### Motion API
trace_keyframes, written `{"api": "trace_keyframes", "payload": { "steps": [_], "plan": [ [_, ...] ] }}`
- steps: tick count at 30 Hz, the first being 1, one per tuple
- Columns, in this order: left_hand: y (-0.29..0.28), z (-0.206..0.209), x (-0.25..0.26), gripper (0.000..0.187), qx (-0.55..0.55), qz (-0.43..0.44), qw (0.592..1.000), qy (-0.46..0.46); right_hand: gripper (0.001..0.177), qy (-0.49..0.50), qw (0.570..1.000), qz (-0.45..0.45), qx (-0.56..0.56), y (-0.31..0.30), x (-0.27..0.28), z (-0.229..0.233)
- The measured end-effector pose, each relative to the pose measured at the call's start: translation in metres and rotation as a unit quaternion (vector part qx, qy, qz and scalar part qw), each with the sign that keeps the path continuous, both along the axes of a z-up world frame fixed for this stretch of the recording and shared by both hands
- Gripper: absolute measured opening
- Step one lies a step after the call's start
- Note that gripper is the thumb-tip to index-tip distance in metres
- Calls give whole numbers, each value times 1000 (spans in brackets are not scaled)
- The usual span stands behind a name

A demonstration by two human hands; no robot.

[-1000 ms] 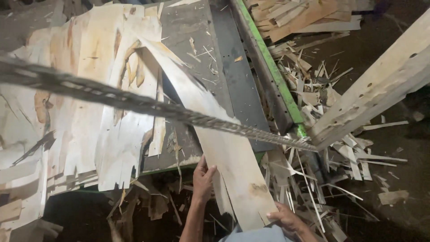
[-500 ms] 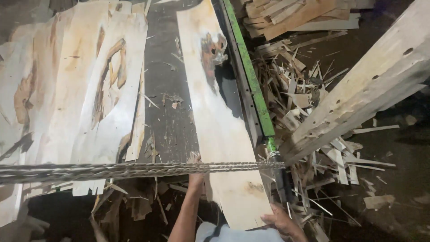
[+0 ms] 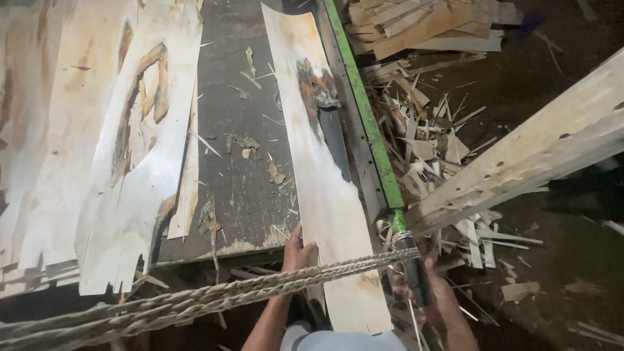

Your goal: The person is sawing wood into thin strips using a large industrial saw blade.

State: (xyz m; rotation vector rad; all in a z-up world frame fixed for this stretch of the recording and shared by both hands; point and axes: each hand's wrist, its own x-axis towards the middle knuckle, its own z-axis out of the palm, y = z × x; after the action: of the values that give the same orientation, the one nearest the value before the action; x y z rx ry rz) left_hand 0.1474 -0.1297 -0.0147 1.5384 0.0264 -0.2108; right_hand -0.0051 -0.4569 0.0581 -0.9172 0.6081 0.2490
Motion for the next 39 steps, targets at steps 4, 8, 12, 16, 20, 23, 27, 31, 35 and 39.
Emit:
{"api": "trace_keyframes", "payload": {
  "steps": [4,8,12,16,20,23,27,31,35,39],
  "plan": [
    [-3,-24,11,69,-7,33,999,-2,67,-45,997,30,-53,17,19,51],
    [-12,-4,8,69,-26,31,999,17,56,15,985,91,-147,28,31,83],
    [-27,-30,2,72,-40,14,999,32,47,-26,981,96,-164,29,32,100],
    [-27,-9,-20,75,-76,-4,996,49,48,-2,982,69,-173,35,36,142],
    [-30,6,-36,74,-141,-27,990,6,49,-27,983,83,-161,31,40,155],
    [-31,8,-43,74,-199,-37,979,19,45,-30,983,87,-161,28,36,135],
    [-44,12,-48,75,-256,-37,962,89,44,-31,981,84,-169,32,34,120],
    [-52,-8,-38,74,-245,-19,961,128,44,-40,983,89,-157,36,34,131],
    [-63,17,-33,71,-52,-6,986,158,55,5,978,75,-196,42,37,144],
    [-82,-8,-30,66,11,29,992,123,60,-13,978,83,-189,41,35,137]
  ]
}}
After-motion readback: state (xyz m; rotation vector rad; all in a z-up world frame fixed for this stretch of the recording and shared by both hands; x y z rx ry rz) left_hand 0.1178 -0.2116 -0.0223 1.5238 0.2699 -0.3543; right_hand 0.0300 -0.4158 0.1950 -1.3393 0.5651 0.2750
